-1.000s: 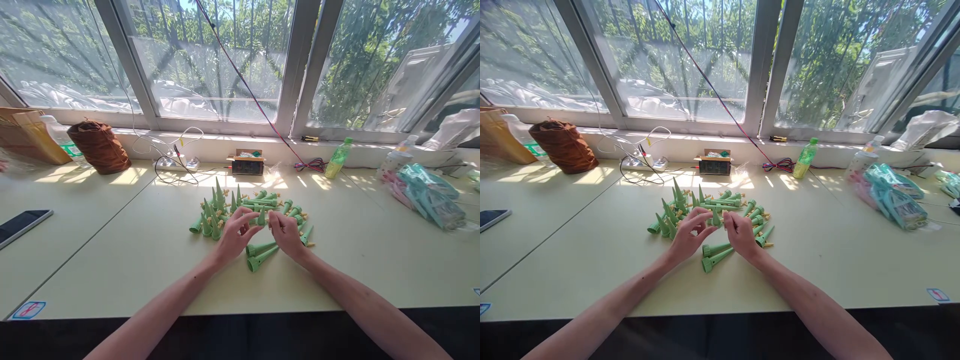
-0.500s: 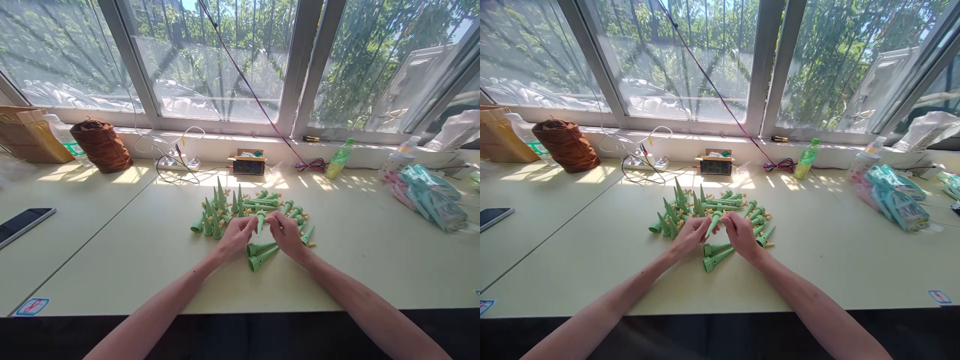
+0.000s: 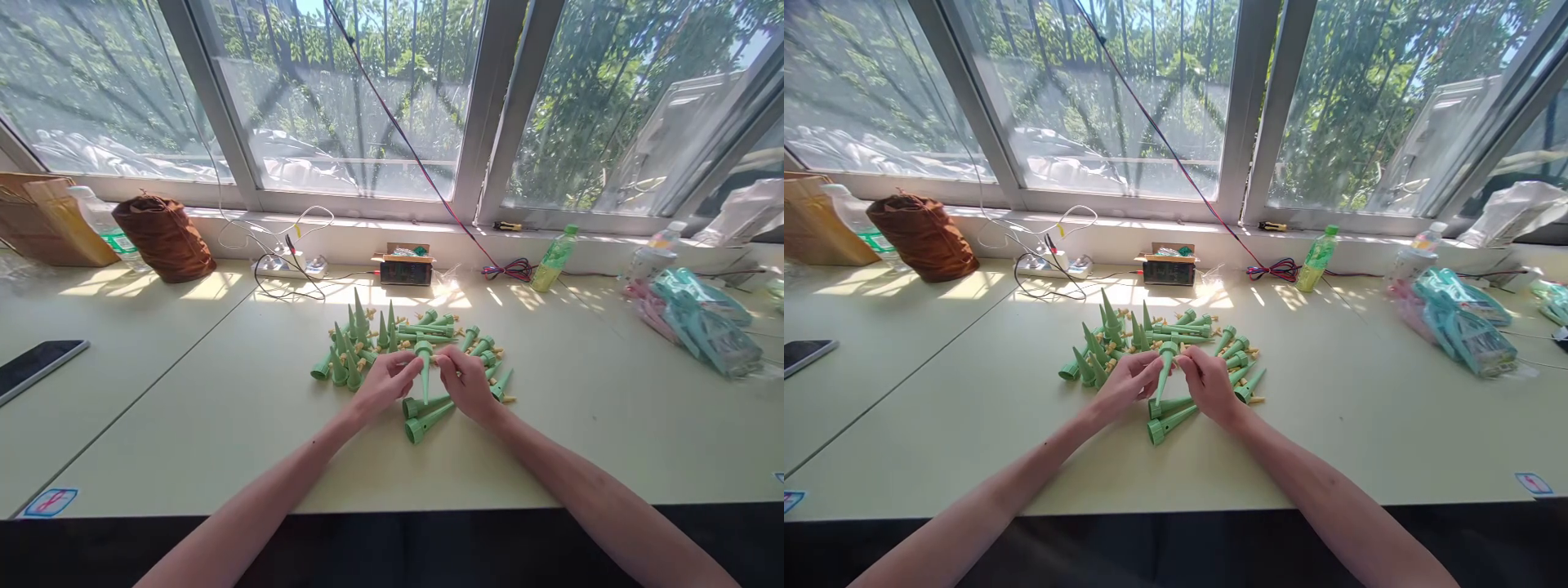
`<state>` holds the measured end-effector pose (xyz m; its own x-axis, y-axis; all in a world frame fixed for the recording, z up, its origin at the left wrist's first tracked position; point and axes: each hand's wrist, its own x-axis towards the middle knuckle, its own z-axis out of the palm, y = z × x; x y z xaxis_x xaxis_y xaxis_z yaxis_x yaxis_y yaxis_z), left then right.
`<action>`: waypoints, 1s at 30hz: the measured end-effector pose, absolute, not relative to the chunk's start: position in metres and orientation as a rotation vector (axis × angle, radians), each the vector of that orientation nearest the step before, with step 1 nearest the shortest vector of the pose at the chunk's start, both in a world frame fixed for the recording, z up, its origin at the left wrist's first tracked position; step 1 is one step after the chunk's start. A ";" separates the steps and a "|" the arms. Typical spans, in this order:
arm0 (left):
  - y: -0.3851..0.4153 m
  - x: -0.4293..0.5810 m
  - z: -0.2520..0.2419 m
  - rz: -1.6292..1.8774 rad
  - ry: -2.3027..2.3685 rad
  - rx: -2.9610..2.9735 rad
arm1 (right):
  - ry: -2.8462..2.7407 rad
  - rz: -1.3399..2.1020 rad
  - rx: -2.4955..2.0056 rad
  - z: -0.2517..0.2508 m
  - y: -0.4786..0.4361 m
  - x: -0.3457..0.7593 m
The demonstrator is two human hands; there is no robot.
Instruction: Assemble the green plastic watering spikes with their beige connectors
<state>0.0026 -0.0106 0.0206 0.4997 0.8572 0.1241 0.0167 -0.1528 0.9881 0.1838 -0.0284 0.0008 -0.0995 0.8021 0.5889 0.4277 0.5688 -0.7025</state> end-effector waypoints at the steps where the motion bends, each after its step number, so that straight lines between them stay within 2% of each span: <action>1: -0.011 0.002 0.020 0.887 0.775 1.555 | -1.726 0.430 -1.027 0.001 -0.028 0.184; 30: -0.009 0.000 0.009 1.065 0.796 1.860 | -1.625 0.573 -1.060 0.011 -0.031 0.179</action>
<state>0.0004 -0.0089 0.0095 0.4400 0.8208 0.3643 0.1178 -0.4549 0.8827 0.1795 -0.0313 0.0110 -0.0427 0.8596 0.5091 0.3503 0.4901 -0.7981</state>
